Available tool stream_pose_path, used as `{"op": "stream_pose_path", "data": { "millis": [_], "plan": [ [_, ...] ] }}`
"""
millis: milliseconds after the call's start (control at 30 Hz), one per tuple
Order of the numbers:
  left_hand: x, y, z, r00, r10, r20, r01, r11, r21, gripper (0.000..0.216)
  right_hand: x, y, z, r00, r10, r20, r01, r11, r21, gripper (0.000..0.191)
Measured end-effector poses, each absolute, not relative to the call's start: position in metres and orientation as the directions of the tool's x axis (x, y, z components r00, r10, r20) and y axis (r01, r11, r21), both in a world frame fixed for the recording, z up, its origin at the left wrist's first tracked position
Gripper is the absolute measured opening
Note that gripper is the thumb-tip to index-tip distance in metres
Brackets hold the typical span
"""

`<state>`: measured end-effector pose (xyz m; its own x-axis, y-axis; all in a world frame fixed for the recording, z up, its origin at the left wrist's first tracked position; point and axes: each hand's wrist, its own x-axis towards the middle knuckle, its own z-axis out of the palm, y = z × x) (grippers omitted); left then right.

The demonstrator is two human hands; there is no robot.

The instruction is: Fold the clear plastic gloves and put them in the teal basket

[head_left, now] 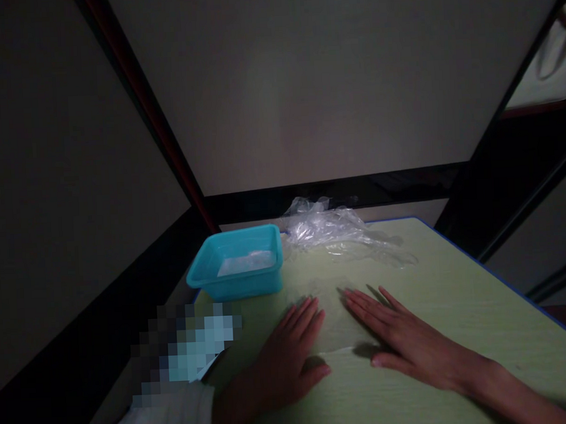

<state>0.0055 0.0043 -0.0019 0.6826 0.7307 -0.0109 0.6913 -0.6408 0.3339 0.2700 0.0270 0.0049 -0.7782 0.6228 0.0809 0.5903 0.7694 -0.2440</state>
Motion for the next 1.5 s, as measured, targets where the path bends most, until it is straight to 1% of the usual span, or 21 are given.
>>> {"op": "stream_pose_path", "data": {
  "millis": [67,267,433,567,667,733,967,1100,1167,1233,1333,1400,1500],
  "plan": [
    [0.005,0.005,0.0,0.704,0.71,-0.021,0.676,-0.661,0.326,0.07,0.269,0.027,0.003,-0.788,0.608,0.099,0.574,0.783,-0.241,0.081],
    [0.007,0.005,0.005,0.744,0.664,-0.079,0.649,-0.69,0.32,0.069,0.271,0.027,-0.001,-0.823,0.563,0.074,0.536,0.813,-0.227,0.081],
    [0.007,0.005,0.004,0.749,0.657,-0.089,0.646,-0.694,0.316,0.068,0.273,0.03,0.014,-0.842,0.538,0.047,0.52,0.831,-0.196,0.072],
    [0.007,0.005,0.007,0.76,0.645,-0.08,0.634,-0.708,0.311,0.069,0.272,0.029,0.025,-0.873,0.484,0.056,0.457,0.853,-0.251,0.06],
    [0.007,0.005,0.009,0.79,0.61,-0.067,0.596,-0.736,0.322,0.064,0.273,0.028,0.026,-0.882,0.463,0.086,0.415,0.85,-0.323,0.053],
    [0.006,0.005,0.009,0.798,0.599,-0.064,0.584,-0.743,0.326,0.06,0.274,0.028,0.025,-0.882,0.463,0.089,0.408,0.845,-0.347,0.051],
    [0.003,0.006,0.009,0.826,0.561,-0.047,0.542,-0.769,0.339,0.059,0.274,0.027,0.027,-0.882,0.454,0.13,0.376,0.842,-0.388,0.044],
    [0.003,0.004,0.011,0.85,0.523,-0.068,0.51,-0.783,0.357,0.06,0.274,0.023,0.031,-0.89,0.442,0.109,0.372,0.844,-0.387,0.045],
    [0.002,0.003,0.011,0.855,0.514,-0.067,0.501,-0.785,0.365,0.062,0.273,0.022,0.031,-0.894,0.434,0.11,0.367,0.852,-0.374,0.042],
    [0.002,0.004,0.008,0.834,0.55,-0.038,0.524,-0.769,0.368,0.064,0.271,0.023,0.029,-0.876,0.463,0.133,0.389,0.843,-0.371,0.038],
    [0.002,0.007,0.003,0.719,0.695,0.007,0.651,-0.676,0.345,0.056,0.266,0.029,0.019,-0.81,0.56,0.176,0.47,0.798,-0.378,0.04],
    [0.003,0.011,0.0,0.628,0.778,-0.005,0.738,-0.594,0.32,0.052,0.263,0.034,0.011,-0.782,0.597,0.18,0.515,0.78,-0.356,0.044],
    [0.005,0.015,-0.001,0.577,0.815,-0.06,0.79,-0.538,0.294,0.055,0.261,0.039,0.003,-0.779,0.611,0.144,0.555,0.777,-0.297,0.05]
  ]
}}
